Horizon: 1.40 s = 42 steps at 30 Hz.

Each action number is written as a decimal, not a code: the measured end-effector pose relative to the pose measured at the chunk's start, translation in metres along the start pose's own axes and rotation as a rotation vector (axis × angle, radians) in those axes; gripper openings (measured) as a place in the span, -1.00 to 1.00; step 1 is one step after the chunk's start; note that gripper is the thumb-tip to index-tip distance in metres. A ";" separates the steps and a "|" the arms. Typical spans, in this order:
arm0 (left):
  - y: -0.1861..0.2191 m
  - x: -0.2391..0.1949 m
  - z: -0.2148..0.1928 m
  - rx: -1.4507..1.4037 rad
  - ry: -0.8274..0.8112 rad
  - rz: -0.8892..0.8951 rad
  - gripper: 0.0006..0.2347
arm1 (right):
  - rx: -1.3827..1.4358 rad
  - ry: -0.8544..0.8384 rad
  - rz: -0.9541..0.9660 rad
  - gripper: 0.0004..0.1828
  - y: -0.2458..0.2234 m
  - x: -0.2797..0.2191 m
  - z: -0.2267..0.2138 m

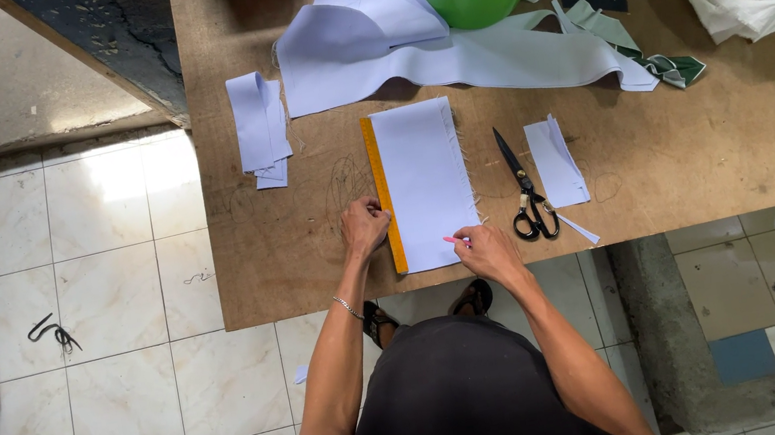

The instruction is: The person measures and marks a piece of light blue fabric using a ruler and a pink marker, then cuts it into strips and shapes with scissors. After cutting, the person folds a large white cloth on the table.

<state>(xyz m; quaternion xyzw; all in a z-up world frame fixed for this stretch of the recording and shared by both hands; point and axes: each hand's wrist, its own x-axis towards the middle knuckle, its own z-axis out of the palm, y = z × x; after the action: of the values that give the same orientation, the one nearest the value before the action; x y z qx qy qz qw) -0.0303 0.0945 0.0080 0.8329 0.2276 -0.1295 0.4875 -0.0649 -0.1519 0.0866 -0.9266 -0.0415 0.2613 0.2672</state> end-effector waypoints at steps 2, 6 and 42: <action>0.005 -0.005 -0.004 -0.007 0.001 -0.003 -0.78 | 0.000 -0.001 -0.007 -0.57 -0.005 -0.002 -0.002; -0.001 -0.001 -0.001 -0.001 -0.001 0.008 -0.79 | -0.017 -0.012 0.004 -0.58 -0.002 0.004 0.002; 0.007 -0.011 -0.007 0.036 0.038 0.014 -0.77 | 0.030 -0.021 -0.200 -0.56 -0.050 0.067 0.011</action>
<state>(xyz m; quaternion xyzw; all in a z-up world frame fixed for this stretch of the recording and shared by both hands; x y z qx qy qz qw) -0.0362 0.0953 0.0214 0.8454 0.2287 -0.1145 0.4690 -0.0095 -0.0897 0.0735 -0.9110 -0.1325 0.2437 0.3052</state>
